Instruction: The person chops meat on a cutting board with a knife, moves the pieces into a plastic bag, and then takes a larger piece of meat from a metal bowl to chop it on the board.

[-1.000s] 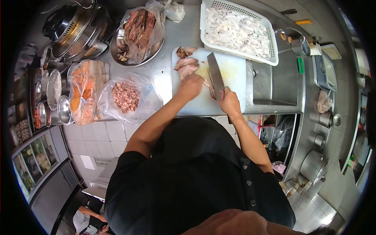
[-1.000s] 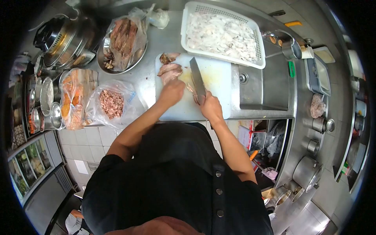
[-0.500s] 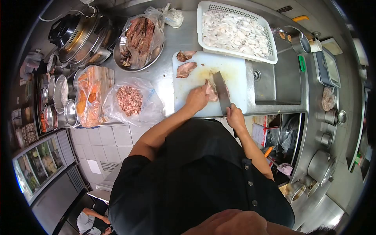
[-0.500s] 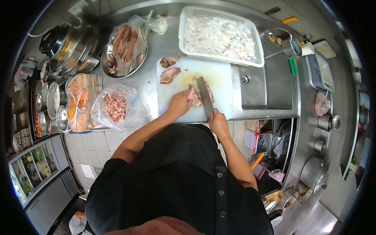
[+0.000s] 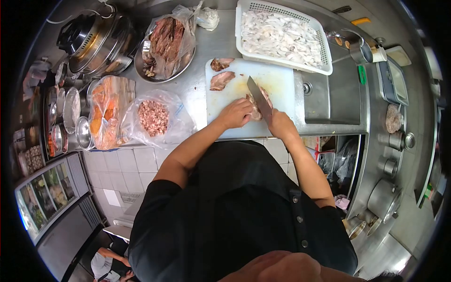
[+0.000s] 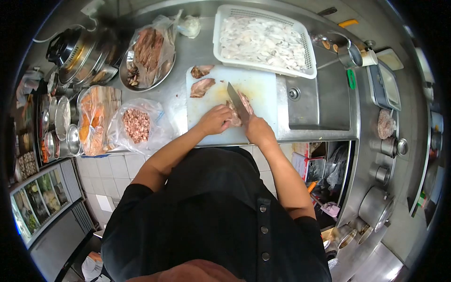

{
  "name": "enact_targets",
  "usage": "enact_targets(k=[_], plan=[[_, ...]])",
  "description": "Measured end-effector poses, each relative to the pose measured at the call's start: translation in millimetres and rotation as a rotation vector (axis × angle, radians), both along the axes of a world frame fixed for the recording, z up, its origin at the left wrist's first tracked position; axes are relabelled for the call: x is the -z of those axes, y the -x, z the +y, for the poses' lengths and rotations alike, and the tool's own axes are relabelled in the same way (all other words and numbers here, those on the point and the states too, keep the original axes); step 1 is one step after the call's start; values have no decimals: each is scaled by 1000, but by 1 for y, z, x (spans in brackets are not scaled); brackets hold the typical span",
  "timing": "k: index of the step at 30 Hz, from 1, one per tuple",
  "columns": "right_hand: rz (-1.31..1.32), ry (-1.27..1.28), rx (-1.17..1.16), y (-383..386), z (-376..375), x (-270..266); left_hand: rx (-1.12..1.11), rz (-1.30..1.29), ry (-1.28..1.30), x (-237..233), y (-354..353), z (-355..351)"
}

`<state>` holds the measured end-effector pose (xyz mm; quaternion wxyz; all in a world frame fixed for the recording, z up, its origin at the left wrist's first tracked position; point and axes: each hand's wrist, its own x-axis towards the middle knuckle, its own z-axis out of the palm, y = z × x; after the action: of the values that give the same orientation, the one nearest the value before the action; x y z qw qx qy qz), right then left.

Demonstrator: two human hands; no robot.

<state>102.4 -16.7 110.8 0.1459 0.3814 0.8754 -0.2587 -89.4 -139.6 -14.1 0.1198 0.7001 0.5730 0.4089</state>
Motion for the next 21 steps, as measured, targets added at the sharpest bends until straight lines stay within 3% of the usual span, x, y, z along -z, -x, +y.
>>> enact_targets(k=[4, 6, 11, 18, 21], plan=[[23, 21, 108, 0, -23, 51, -15, -15, 22, -1, 1, 1], [178, -102, 129, 12, -27, 62, 8, -21, 22, -1, 1, 1], [74, -70, 36, 28, 4, 23, 23, -113, 75, 2, 13, -4], [187, -93, 145, 29, -40, 48, 58, -115, 53, 7, 18, 1], [169, -117, 106, 42, -20, 26, 83, -123, 101, 9, 21, 1]])
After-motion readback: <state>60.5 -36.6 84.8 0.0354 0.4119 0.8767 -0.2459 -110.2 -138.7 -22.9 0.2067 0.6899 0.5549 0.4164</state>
